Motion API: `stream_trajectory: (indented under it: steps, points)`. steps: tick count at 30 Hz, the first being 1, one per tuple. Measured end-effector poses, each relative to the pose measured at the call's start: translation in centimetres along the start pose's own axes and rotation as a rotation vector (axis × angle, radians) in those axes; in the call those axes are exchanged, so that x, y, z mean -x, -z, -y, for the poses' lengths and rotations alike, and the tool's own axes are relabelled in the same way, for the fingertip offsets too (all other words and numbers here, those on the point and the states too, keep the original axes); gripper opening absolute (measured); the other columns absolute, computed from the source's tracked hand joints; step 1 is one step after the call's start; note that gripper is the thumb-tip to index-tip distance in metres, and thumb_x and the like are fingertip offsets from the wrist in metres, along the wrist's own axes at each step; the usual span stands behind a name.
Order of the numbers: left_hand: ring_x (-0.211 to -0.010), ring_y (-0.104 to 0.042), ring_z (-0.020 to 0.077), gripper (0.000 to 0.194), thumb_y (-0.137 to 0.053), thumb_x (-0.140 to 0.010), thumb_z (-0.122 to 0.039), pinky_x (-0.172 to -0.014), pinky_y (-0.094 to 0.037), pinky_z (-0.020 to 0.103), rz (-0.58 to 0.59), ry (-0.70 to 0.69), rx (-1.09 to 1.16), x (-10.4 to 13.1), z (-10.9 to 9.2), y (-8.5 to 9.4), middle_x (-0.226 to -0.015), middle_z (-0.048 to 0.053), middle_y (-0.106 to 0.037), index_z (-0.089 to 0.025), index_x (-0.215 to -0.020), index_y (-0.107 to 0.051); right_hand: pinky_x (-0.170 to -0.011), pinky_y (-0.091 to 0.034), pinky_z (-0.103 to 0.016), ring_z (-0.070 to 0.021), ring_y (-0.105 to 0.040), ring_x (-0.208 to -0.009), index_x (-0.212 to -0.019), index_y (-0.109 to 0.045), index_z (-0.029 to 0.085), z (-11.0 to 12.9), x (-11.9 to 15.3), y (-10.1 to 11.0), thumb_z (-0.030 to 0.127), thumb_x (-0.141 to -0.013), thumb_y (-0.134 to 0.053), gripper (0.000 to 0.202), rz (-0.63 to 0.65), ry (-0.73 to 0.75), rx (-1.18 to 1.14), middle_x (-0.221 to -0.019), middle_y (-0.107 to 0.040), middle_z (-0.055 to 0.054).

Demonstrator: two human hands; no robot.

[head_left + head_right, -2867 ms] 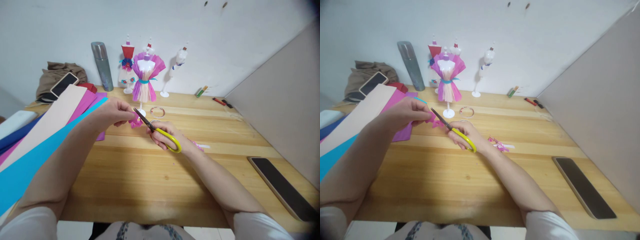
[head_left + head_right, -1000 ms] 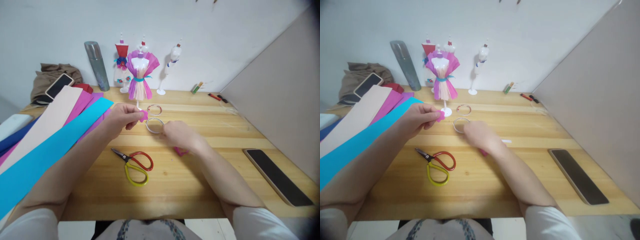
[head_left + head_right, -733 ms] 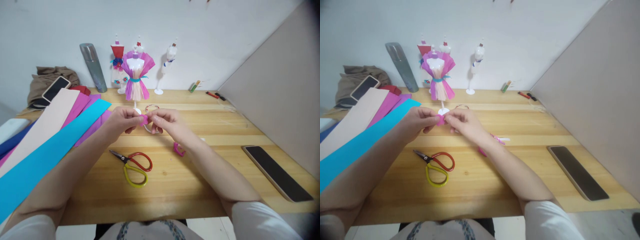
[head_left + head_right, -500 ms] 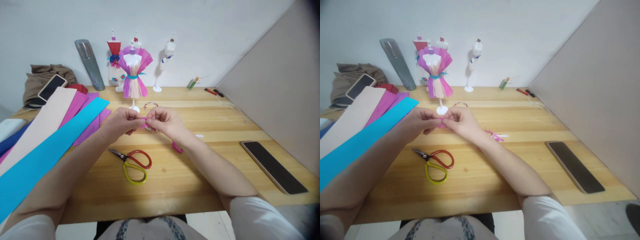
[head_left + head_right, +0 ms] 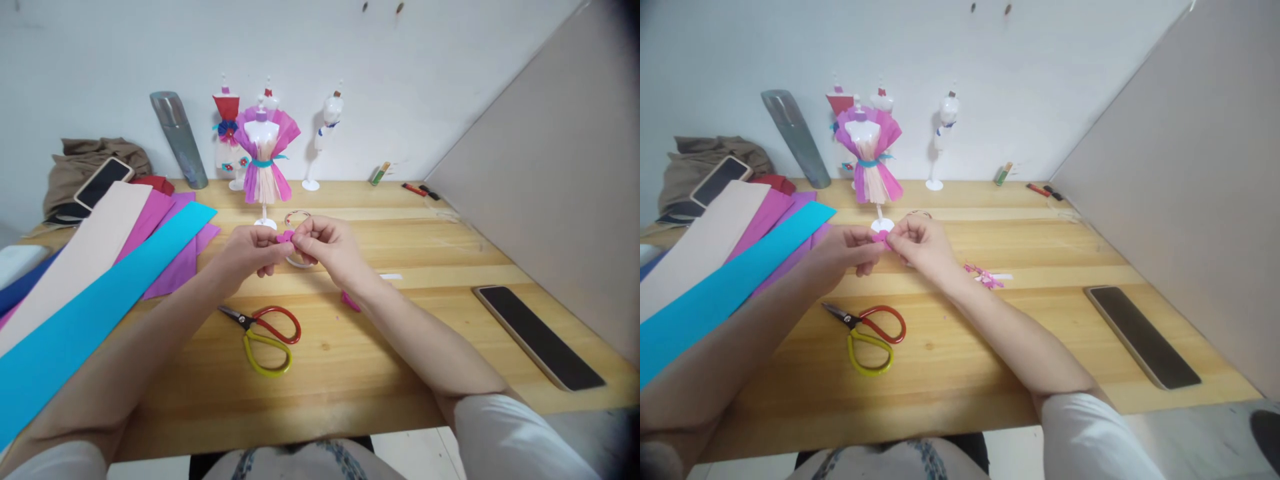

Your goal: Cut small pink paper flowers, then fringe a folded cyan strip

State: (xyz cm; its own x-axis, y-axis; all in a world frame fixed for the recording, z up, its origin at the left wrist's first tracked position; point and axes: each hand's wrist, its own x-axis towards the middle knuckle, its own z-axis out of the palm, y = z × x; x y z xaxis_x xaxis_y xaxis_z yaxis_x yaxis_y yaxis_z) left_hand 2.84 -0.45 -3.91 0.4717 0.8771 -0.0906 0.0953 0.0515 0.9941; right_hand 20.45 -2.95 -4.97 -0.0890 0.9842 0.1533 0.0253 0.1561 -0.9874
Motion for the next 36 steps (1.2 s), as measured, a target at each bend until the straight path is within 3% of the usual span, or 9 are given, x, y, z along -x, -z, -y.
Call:
stream_trajectory:
  steps: [6,14,22,30,36]
  points:
    - [-0.041,-0.048,0.0074,0.02,-0.081,-0.062,-0.028,-0.042,-0.035,0.019,-0.069,-0.035,0.046,0.2,0.1,-0.7,-0.046,-0.003,-0.057,-0.016,-0.061,-0.064,-0.047,-0.032,-0.022,-0.0081,-0.045,-0.047,-0.071,-0.061,0.019,0.0,0.1,-0.1,0.043,-0.075,-0.076,0.028,0.01,0.028,0.012,-0.052,-0.053,0.006]
    - [-0.041,-0.043,0.0054,0.019,-0.071,-0.066,-0.023,-0.042,-0.03,0.019,-0.007,-0.01,-0.012,0.7,-0.6,-0.7,-0.044,-0.003,-0.053,-0.017,-0.053,-0.059,-0.048,-0.036,-0.024,-0.0113,-0.054,-0.052,-0.083,-0.07,0.017,0.0,-0.3,1.2,0.055,-0.082,-0.066,0.038,0.084,0.025,-0.058,-0.065,-0.063,0.0]
    - [-0.039,-0.042,0.0053,0.01,-0.068,-0.065,-0.016,-0.041,-0.031,0.018,0.013,0.078,-0.109,0.6,-0.8,-0.7,-0.042,-0.005,-0.051,-0.016,-0.057,-0.062,-0.055,-0.043,-0.025,-0.0109,-0.055,-0.057,-0.072,-0.067,0.018,-0.4,-0.2,0.2,0.035,-0.071,-0.077,0.019,0.087,0.052,0.015,-0.065,-0.066,0.001]
    - [-0.042,-0.049,0.0068,0.024,-0.07,-0.069,-0.029,-0.041,-0.034,0.018,0.051,0.022,-0.075,0.2,-0.8,0.5,-0.049,-0.001,-0.057,-0.016,-0.052,-0.061,-0.043,-0.031,-0.022,-0.0079,-0.043,-0.042,-0.07,-0.064,0.019,-0.8,-0.7,0.5,0.036,-0.072,-0.077,0.022,0.032,-0.013,-0.091,-0.049,-0.056,0.005]
    - [-0.043,-0.053,0.0084,0.035,-0.077,-0.069,-0.045,-0.042,-0.038,0.019,0.034,0.041,-0.033,0.2,-0.5,0.2,-0.05,0.001,-0.059,-0.015,-0.055,-0.064,-0.044,-0.032,-0.021,-0.0086,-0.047,-0.045,-0.069,-0.063,0.019,-0.9,-0.7,0.2,0.036,-0.072,-0.079,0.023,0.02,-0.009,-0.091,-0.051,-0.057,0.004]
